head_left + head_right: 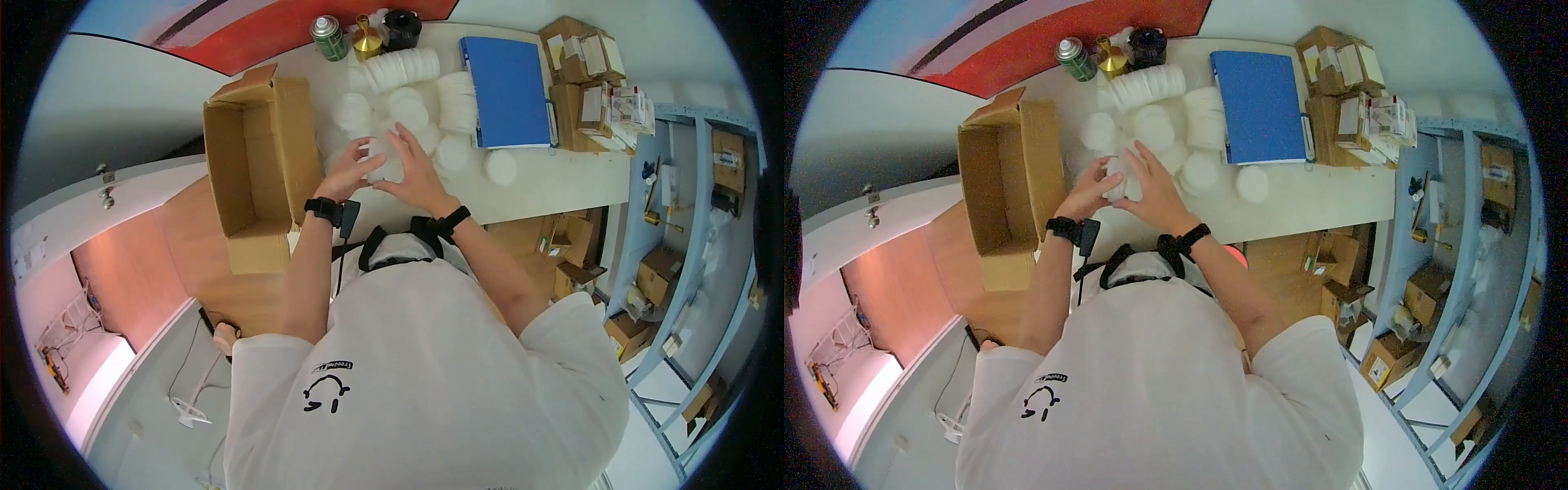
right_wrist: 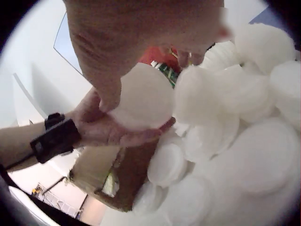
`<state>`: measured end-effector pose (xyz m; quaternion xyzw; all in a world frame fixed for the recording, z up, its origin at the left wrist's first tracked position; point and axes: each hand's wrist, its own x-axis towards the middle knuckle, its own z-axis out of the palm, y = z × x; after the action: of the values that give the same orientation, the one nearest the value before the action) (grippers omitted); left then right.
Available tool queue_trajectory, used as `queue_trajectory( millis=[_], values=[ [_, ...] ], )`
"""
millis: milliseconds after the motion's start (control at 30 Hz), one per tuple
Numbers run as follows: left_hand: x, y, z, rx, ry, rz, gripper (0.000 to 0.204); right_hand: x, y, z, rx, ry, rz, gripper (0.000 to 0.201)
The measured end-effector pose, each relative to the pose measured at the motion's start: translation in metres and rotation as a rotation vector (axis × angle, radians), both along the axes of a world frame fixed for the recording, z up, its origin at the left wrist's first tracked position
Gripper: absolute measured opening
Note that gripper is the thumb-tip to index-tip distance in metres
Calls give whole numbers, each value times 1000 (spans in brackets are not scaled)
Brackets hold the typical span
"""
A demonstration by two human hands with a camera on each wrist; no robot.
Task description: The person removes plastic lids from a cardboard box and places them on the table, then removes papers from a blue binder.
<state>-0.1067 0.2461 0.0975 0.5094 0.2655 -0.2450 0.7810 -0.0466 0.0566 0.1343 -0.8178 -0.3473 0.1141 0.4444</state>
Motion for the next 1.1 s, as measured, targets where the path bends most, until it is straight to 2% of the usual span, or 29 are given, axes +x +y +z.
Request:
queue_trajectory(
  millis=[33,100,133,200,333,400,433,500,533,600,633,700,733,800,833,900,1000,1033,1100],
  values=[
    [0,0,1,3,3,-2,87,4,1,0,3,3,-2,85],
    [0,1,6,-28,37,28,78,16,1,-1,7,189,223,87],
    [-2,2,2,-22,35,25,78,18,1,-2,14,186,220,87],
    [-9,5,-6,-186,95,269,73,20,2,-7,30,417,144,82],
    [-14,14,12,-326,80,347,79,33,11,-31,162,531,101,78],
    [-13,8,16,-124,67,415,85,44,19,-38,206,349,-58,79],
    [-13,6,9,-124,68,415,85,51,24,-37,206,349,-58,79],
    [-11,2,-13,318,-77,359,92,63,32,-32,185,116,-121,82],
    [-8,2,-16,318,-78,356,92,69,33,-36,185,116,-124,82],
    [-3,1,-19,514,-133,231,96,78,32,-43,33,-48,-200,85],
    [-1,0,-14,515,-136,230,96,79,27,-47,35,-50,-201,85],
    [4,-1,-5,577,-182,226,100,78,16,-56,-176,-69,-285,85],
    [4,0,-6,577,-182,227,100,71,13,-53,-176,-69,-285,85],
    [2,3,-16,596,-146,161,98,48,2,-40,-267,-175,-112,84],
    [1,3,-19,594,-146,156,98,38,1,-34,-269,-173,-116,84],
    [-1,1,-25,439,-43,235,96,25,4,-27,-376,-404,122,83],
    [-4,-1,-30,549,-98,160,87,21,10,-65,-396,-382,24,85],
    [-4,-2,-26,552,-97,156,87,22,11,-61,-394,-378,21,85],
    [-2,-6,-11,453,-163,194,85,28,13,-41,-286,-220,-7,84]
  ],
)
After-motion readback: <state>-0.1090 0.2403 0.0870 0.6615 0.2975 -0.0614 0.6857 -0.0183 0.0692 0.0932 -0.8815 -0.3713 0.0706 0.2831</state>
